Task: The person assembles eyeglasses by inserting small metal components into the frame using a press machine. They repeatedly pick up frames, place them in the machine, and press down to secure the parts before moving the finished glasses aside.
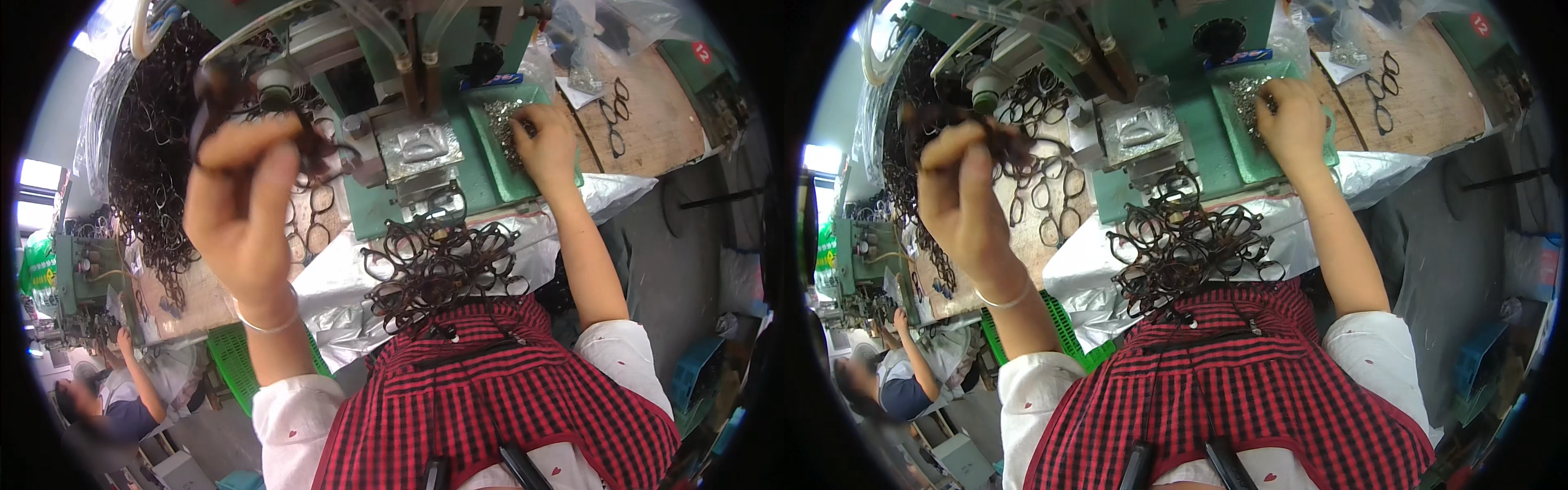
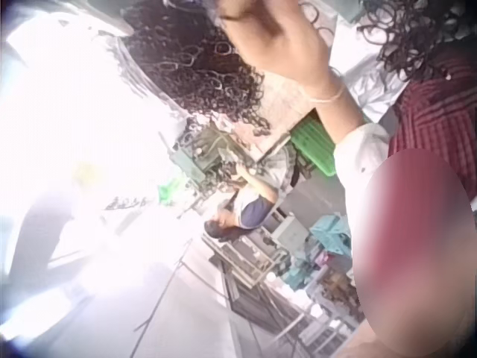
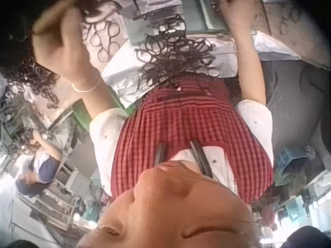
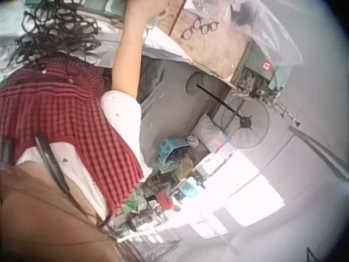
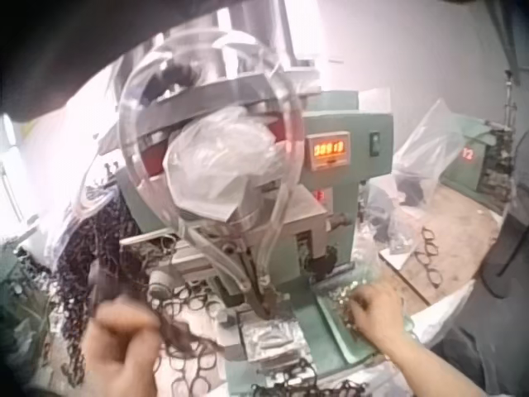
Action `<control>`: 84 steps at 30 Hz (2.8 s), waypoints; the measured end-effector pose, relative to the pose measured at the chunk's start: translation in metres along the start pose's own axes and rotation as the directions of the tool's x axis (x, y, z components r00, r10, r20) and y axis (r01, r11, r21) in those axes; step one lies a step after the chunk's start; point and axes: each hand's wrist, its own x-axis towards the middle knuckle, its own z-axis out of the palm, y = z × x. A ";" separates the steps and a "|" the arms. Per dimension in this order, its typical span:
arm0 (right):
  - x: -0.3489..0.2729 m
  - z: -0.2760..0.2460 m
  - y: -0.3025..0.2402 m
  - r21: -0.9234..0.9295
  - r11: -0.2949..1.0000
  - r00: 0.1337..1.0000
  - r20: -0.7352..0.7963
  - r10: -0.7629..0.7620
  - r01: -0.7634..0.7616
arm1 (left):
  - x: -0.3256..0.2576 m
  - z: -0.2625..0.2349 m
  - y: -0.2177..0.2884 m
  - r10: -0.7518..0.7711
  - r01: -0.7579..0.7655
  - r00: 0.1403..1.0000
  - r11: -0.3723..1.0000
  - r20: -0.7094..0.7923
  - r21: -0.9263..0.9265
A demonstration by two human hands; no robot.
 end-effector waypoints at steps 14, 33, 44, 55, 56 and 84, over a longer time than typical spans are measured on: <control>0.001 -0.007 0.008 -0.071 0.988 0.982 0.123 0.143 -0.135 | 0.015 0.016 0.017 0.033 -0.031 0.999 0.994 -0.014 0.109; 0.007 -0.024 -0.105 0.803 0.571 0.984 0.112 0.139 -0.173 | -0.067 0.004 -0.047 -0.155 0.038 0.961 0.895 -0.229 -0.445; 0.002 -0.026 -0.140 0.939 0.108 0.932 0.301 0.203 -0.326 | 0.006 0.017 -0.010 0.150 -0.165 0.977 0.982 -0.151 -0.095; 0.010 -0.077 -0.128 0.725 0.669 0.953 0.292 -0.085 -0.162 | -0.027 0.042 0.007 0.314 -0.323 0.929 0.946 0.198 0.015; 0.013 -0.072 -0.115 0.719 0.688 0.981 0.189 -0.053 -0.101 | -0.029 0.045 0.004 0.367 -0.406 0.882 0.910 0.296 0.084; -0.011 -0.033 0.021 0.176 0.971 0.969 0.159 -0.189 0.160 | -0.201 0.132 0.041 -0.082 0.466 0.477 0.868 0.875 -0.172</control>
